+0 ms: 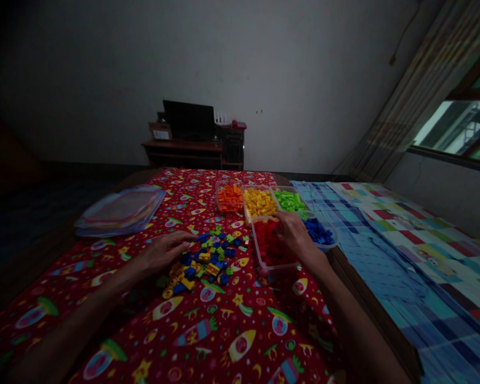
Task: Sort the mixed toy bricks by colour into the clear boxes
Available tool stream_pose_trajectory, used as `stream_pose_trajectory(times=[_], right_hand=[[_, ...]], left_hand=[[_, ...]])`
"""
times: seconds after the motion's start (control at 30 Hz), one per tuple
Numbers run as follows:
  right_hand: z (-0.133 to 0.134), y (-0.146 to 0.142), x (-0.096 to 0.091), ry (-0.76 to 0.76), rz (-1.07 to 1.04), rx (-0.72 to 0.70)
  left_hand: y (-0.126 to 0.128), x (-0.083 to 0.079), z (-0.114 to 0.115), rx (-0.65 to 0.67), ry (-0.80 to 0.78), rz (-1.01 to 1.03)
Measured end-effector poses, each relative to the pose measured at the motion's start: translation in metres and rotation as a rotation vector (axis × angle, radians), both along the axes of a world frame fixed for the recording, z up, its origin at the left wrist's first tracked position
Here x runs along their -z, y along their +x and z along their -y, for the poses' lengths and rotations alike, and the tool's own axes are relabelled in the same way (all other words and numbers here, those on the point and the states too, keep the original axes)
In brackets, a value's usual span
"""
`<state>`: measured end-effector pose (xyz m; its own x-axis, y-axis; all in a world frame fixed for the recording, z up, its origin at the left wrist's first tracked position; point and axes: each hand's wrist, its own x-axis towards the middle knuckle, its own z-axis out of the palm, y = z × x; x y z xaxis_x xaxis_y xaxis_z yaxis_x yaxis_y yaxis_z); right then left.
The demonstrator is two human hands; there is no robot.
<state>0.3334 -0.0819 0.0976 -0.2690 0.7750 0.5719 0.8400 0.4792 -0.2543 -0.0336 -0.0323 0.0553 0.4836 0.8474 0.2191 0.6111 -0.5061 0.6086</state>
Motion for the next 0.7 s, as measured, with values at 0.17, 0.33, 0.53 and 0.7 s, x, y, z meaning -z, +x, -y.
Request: stream_pose_trajectory(times=[0.17, 0.33, 0.53, 0.7], right_hand=[[0.014, -0.065, 0.033, -0.005, -0.057, -0.236], [0.014, -0.128, 0.079, -0.159, -0.018, -0.055], [-0.016, -0.135, 0.111, -0.291, -0.202, 0.096], [-0.022, -0.146, 0.113, -0.237, -0.39, -0.048]], left_hand=[[-0.006, -0.002, -0.006, -0.035, -0.001, -0.036], [-0.015, 0.015, 0.01, -0.137, -0.006, -0.084], [-0.038, 0.076, 0.06, -0.158, 0.133, -0.23], [-0.006, 0.086, 0.068, -0.145, 0.219, -0.147]])
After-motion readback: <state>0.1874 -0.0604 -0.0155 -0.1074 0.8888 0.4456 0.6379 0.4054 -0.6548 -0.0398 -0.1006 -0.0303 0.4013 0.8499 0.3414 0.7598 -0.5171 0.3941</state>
